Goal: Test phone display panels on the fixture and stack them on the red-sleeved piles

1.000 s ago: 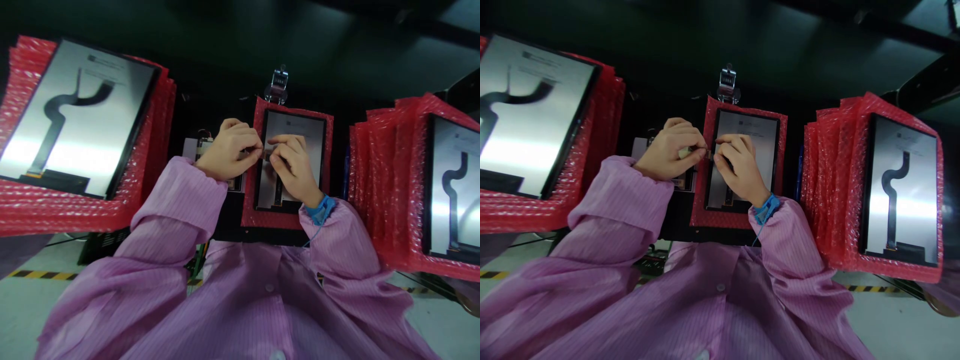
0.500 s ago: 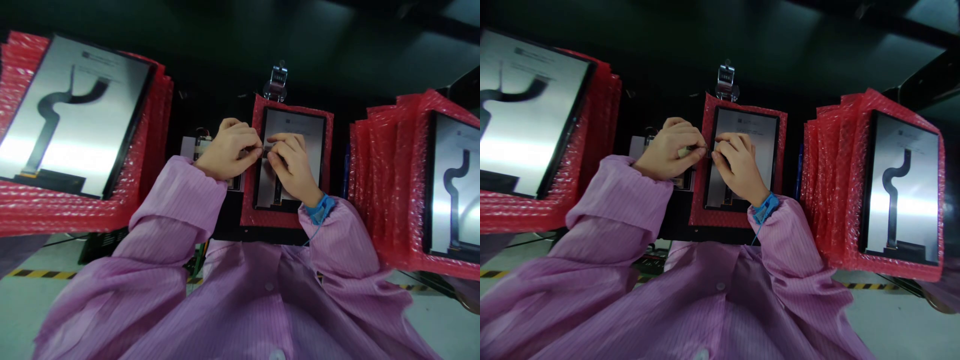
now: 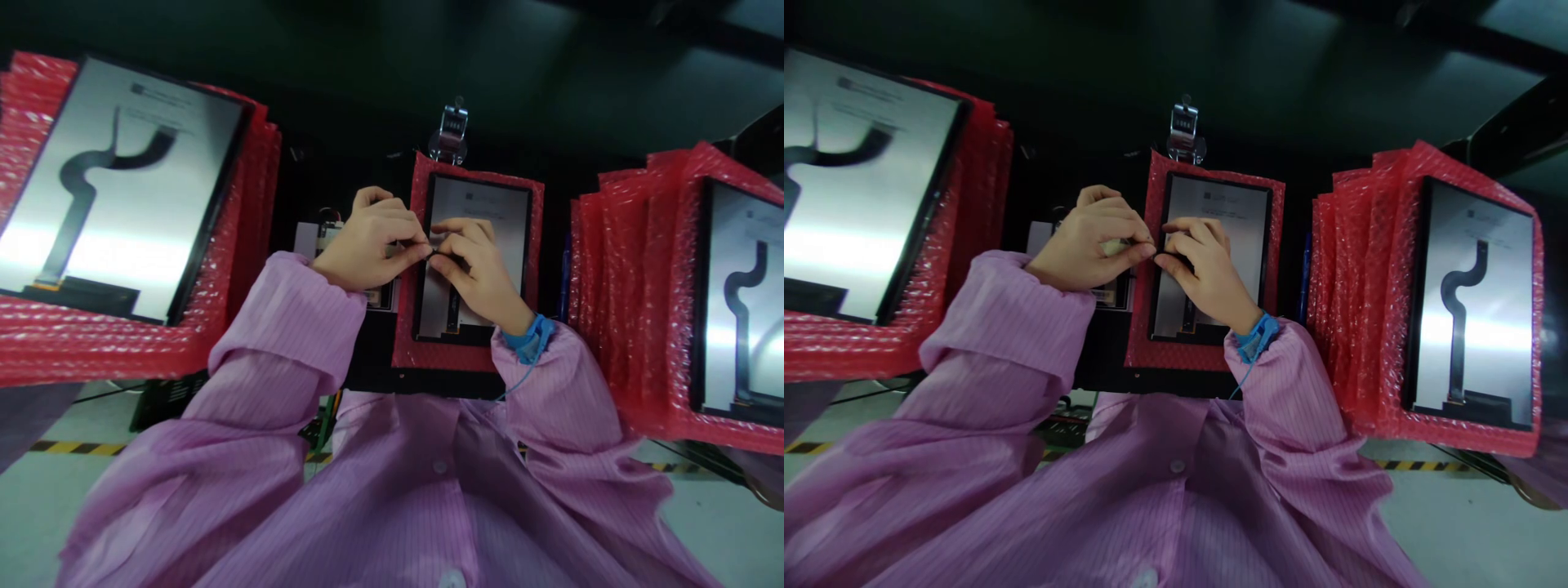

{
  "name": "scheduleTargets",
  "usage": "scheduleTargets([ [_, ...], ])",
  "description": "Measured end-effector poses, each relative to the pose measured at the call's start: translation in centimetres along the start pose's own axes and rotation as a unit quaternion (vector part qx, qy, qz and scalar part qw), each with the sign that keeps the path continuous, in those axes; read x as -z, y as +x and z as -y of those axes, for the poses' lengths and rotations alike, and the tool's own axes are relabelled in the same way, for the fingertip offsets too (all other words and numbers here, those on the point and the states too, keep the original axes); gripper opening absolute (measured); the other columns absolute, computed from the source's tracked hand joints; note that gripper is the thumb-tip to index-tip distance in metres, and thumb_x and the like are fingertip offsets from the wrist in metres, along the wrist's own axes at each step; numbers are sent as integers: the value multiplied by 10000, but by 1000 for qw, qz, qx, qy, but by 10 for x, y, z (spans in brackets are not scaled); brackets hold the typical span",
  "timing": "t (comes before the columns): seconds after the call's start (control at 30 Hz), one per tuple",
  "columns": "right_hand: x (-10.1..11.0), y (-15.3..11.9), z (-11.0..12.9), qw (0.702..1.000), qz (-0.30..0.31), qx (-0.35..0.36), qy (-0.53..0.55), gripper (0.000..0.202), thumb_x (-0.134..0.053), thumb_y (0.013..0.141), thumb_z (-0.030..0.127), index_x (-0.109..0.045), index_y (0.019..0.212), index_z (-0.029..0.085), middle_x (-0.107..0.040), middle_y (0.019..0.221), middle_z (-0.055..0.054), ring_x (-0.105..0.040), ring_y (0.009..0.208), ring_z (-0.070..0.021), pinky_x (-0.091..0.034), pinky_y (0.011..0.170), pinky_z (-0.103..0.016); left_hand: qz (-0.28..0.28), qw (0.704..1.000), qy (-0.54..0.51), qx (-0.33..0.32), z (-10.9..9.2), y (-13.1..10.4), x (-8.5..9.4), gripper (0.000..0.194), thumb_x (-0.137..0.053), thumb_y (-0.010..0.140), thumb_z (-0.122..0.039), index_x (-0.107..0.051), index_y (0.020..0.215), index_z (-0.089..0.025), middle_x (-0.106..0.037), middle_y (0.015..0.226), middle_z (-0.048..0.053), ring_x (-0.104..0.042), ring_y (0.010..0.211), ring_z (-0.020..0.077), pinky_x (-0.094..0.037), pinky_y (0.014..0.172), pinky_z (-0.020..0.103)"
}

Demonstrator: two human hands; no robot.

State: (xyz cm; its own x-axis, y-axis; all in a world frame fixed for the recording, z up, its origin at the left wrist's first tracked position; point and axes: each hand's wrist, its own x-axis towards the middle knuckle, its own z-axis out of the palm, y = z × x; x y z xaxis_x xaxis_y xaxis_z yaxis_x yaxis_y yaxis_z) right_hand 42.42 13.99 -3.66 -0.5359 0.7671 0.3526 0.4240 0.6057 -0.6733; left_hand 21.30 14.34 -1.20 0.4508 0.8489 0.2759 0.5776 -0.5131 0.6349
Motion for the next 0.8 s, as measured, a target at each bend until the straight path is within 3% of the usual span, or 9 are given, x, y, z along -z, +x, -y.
scheduleTargets([
  [0.13, 2, 0, 2, 1000, 2, 3, 2, 330, -506, 1022, 483, -622, 853, 224, -663, 1216, -70, -527, 1204, -264, -401, 1047, -493, -10, 1000, -22, 18, 0, 0, 0, 186, -646, 822, -387, -630, 691, -257, -662, 702, -35, -637, 839, 224, -310, 1113, 528],
  [0.4, -1, -1, 3, 999, -7, 23, 21, 278, -544, 1014, 435, -637, 869, 217, -680, 1205, -78, -543, 1182, -258, -406, 1034, -467, -14, 1000, 8, -11, 5, 1, -7, 185, -637, 832, -345, -604, 677, -250, -612, 670, -34, -623, 776, 198, -339, 1103, 513],
  [0.53, 0, 0, 2, 999, -15, 9, 30, 320, -525, 1014, 485, -648, 890, 217, -691, 1186, -84, -560, 1178, -254, -400, 1048, -460, -76, 996, 42, -14, -1, 0, 0, 256, -621, 896, -457, -636, 763, -239, -663, 793, 2, -612, 878, 207, -364, 1092, 518],
  [0.6, 0, 0, 3, 999, -32, -1, 43, 345, -473, 1031, 507, -649, 952, 220, -693, 1174, -87, -572, 1176, -248, -398, 1057, -457, -181, 982, 59, 1, -10, -10, 5, 369, -509, 975, -544, -646, 855, -223, -678, 895, 37, -602, 929, 209, -425, 1023, 480],
  [0.7, 1, -1, 5, 995, -77, -21, 66, 371, -378, 1060, 509, -623, 1066, 231, -686, 1168, -82, -590, 1163, -231, -406, 1051, -448, -339, 931, 92, 96, -24, -43, 2, 407, -352, 1064, -481, -615, 887, -224, -644, 833, 46, -599, 794, 186, -491, 770, 369],
  [0.73, 1, -1, 6, 993, -94, -27, 69, 366, -365, 1065, 504, -612, 1091, 235, -683, 1166, -78, -595, 1155, -226, -413, 1043, -443, -335, 926, 119, 129, -28, -57, -3, 375, -358, 1066, -444, -613, 892, -231, -639, 798, 41, -593, 729, 184, -481, 705, 351],
  [0.8, 1, -1, 6, 989, -123, -38, 66, 343, -363, 1068, 487, -601, 1108, 242, -684, 1152, -69, -605, 1127, -219, -428, 1021, -433, -242, 943, 189, 131, -31, -83, -16, 281, -430, 1039, -381, -641, 968, -210, -651, 763, 43, -595, 666, 193, -469, 663, 345],
])
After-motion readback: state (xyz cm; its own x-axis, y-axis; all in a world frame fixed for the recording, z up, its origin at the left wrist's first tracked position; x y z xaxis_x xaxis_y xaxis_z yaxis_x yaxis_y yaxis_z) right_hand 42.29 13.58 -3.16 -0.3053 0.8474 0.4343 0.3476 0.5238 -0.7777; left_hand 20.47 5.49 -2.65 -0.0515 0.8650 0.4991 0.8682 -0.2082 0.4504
